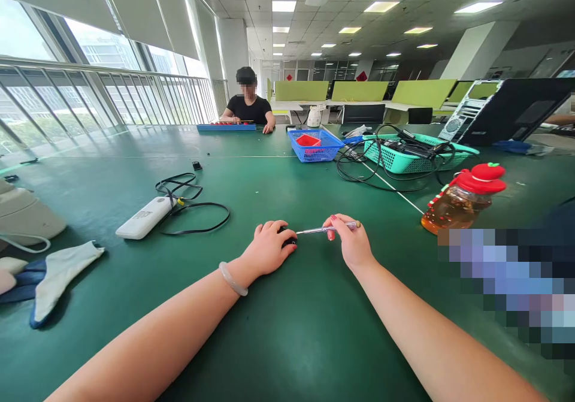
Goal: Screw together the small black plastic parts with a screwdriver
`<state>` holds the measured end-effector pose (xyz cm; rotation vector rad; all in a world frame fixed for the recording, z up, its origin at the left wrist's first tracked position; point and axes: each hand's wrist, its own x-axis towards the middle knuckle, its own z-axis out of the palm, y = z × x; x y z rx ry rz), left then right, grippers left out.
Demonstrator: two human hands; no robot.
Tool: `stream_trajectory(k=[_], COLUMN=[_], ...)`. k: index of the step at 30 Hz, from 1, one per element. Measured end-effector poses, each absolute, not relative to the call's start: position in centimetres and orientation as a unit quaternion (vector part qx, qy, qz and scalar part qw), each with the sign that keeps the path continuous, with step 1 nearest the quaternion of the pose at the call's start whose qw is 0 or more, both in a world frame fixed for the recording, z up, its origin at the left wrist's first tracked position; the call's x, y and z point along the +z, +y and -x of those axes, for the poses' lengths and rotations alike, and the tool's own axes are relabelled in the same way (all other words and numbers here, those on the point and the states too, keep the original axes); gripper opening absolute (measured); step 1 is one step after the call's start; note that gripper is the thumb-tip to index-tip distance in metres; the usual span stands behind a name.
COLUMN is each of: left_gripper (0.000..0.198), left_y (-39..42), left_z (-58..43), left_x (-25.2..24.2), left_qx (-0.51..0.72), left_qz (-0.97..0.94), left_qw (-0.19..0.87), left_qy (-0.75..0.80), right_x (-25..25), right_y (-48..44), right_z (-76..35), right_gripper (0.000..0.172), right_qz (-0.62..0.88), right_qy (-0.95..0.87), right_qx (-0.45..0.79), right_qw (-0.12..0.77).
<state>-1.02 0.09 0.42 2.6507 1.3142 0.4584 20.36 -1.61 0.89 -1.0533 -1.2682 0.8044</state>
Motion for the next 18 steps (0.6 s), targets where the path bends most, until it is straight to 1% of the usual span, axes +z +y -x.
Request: stream_trajectory(k=[5,10,18], left_gripper=[0.026,0.028,0.051], left_y=[-2.2,-4.5,-4.2], left_z=[2.8,9.6,24.8], left_x=[0.6,0.9,1.0], left_qx=[0.134,0.113,0.103], left_qz=[-0.883,-0.856,-0.779], left_qw=[0.078,0.078,0.02], left_qy=[0.443,0.499,0.618], right_x=[1.0,0.9,0.8], right_y=[-1.8,-1.8,-1.8], right_z=[-20.2,-20.3,-19.9], right_gripper=[0.033,0.034,0.035], right_qz=[0.446,0.44,0.452], right_qy=[-0.552,-0.558,-0.567], right_qx=[0.361,0.364,0.361], right_qw=[0.605,0.602,0.586])
